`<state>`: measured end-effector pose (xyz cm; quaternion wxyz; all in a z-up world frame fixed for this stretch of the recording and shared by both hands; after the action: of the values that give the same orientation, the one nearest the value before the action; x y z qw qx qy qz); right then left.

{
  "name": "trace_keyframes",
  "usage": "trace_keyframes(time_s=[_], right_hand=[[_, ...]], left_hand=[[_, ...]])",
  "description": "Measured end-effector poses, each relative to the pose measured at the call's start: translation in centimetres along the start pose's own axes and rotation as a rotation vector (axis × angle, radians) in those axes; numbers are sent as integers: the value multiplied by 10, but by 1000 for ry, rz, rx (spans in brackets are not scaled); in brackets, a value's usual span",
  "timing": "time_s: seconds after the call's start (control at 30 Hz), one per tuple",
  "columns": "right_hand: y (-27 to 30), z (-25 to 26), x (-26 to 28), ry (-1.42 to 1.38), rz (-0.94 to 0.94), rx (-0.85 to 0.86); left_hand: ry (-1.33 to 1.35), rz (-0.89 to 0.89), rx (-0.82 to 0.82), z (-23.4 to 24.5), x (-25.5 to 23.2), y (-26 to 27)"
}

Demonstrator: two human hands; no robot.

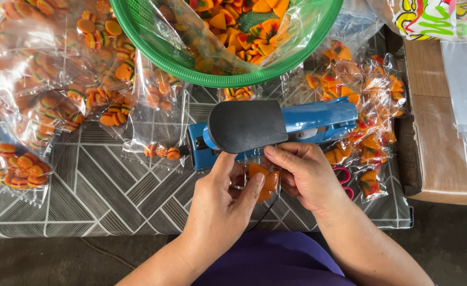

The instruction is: Sealing small plastic bags of snacks using a manual bag sealer and trimming the excess with scissors.

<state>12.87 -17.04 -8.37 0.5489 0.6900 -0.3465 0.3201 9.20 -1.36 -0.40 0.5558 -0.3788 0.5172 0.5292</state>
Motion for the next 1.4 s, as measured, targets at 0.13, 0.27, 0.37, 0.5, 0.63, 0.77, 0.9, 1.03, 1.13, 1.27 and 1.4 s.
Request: trace_keyframes(time_s=[0.13,0.27,0.37,0.5,0.63,0.77,0.9,1.03,1.13,1.27,1.4], right_hand=[[0,2,0,-2,-8,-10],[-4,12,-5,-64,21,-9],[-5,13,-3,-132,87,48],[-6,12,-4,-133,81,88],[-7,6,4,-137,102,169],[-12,10,0,-202,107,201],[-9,12,2,-194,108,199],[-8,21,1,-197,179,179],[6,13,8,191,328,203],[33,-25,27,438,458,313],[39,-36,12,496,338,355]], left_hand=[[5,-41,15,-1,-3,0],[-4,-92,34,-4,-6,-3],[-34,-111,33,-7,-3,-5],[-72,-134,-11,-5,0,-5],[-46,-125,6,-5,-3,-5],[-27,-144,25,-9,-3,-9],[-50,-176,23,-11,-3,-9],[-28,-166,9,-8,-6,-10],[16,-155,-55,-2,0,-11],[294,-60,-83,0,11,-15],[483,-134,-265,21,16,-15]])
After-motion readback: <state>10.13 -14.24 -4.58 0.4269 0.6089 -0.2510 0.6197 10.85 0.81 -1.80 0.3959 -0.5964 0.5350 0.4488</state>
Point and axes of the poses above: each hand's wrist, its own y-axis away from the middle knuckle, its own z-axis out of the back of the hand, x = y × z, the point moved 9 cm from there along -y, towards the middle knuckle, and after that the axes turned 5 degrees about -y, right-handed, at the moved point
